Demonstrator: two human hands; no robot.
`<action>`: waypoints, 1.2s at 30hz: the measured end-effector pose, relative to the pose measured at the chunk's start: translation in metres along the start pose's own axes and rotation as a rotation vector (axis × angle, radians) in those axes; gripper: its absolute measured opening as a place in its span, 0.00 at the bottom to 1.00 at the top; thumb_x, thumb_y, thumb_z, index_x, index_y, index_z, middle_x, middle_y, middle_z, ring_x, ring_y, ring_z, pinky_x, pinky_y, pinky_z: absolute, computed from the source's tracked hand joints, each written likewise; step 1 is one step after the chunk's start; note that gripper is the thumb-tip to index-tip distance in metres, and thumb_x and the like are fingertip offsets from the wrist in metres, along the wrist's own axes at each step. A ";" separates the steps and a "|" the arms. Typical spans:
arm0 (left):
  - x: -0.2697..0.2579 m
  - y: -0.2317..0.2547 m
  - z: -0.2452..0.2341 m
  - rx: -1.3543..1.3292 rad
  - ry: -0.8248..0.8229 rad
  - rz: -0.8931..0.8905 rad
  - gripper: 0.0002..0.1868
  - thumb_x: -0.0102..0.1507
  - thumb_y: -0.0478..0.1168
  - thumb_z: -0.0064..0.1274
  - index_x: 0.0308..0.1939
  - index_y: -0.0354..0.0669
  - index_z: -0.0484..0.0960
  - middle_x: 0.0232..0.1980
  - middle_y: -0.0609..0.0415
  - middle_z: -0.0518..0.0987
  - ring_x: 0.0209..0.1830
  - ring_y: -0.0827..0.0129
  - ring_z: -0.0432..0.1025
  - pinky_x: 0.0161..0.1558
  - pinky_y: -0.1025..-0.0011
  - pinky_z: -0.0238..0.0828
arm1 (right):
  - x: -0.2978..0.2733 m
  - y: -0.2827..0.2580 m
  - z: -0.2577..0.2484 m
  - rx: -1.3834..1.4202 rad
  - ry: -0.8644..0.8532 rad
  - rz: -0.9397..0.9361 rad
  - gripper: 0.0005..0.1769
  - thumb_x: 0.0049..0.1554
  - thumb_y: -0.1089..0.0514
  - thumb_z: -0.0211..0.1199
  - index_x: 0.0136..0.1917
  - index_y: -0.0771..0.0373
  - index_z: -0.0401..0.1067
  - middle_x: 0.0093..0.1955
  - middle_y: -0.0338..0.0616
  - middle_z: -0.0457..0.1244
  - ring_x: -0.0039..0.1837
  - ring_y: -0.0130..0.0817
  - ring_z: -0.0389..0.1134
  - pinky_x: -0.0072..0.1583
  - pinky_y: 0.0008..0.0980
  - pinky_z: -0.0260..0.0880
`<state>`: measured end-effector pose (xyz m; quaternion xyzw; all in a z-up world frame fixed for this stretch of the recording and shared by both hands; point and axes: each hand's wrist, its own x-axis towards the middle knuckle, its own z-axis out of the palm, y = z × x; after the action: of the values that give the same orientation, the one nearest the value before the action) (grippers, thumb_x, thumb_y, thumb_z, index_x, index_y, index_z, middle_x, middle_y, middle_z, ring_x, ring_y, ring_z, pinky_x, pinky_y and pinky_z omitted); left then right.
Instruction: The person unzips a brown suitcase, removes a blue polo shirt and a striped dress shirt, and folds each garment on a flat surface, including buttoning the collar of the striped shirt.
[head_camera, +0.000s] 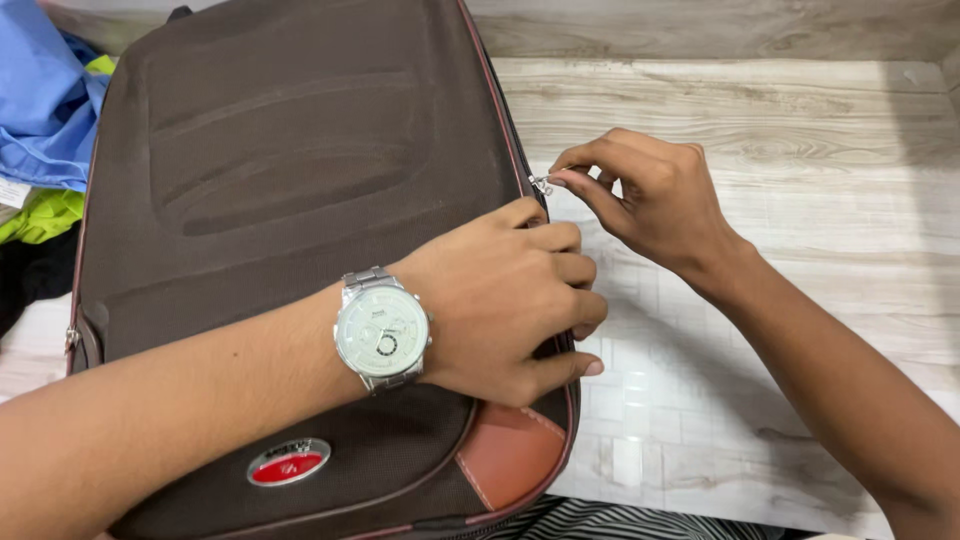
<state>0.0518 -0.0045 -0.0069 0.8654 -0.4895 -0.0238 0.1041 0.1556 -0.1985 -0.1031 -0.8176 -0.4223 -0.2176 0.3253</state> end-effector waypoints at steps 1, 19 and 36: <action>0.001 -0.003 0.001 -0.005 0.026 0.013 0.18 0.61 0.55 0.54 0.34 0.45 0.86 0.34 0.55 0.81 0.44 0.62 0.71 0.50 0.60 0.63 | 0.009 0.006 0.004 0.011 0.008 -0.027 0.06 0.63 0.56 0.71 0.49 0.60 0.79 0.44 0.39 0.71 0.36 0.27 0.69 0.37 0.25 0.67; -0.017 -0.207 -0.004 0.134 0.375 -0.178 0.15 0.70 0.48 0.54 0.55 0.45 0.81 0.59 0.52 0.77 0.66 0.58 0.68 0.67 0.53 0.58 | 0.151 0.119 0.070 -0.212 -0.056 -0.213 0.10 0.67 0.52 0.68 0.55 0.60 0.77 0.46 0.40 0.71 0.42 0.36 0.72 0.43 0.33 0.68; -0.027 -0.313 0.022 0.039 0.494 -0.714 0.43 0.62 0.73 0.52 0.62 0.37 0.76 0.61 0.41 0.76 0.64 0.45 0.58 0.67 0.45 0.39 | 0.131 0.092 0.151 0.402 0.117 0.424 0.12 0.74 0.50 0.45 0.57 0.61 0.56 0.26 0.38 0.60 0.26 0.25 0.59 0.30 0.30 0.51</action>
<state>0.2981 0.1712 -0.0933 0.9620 -0.1200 0.1589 0.1869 0.3167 -0.0586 -0.1570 -0.7928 -0.2574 -0.1035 0.5427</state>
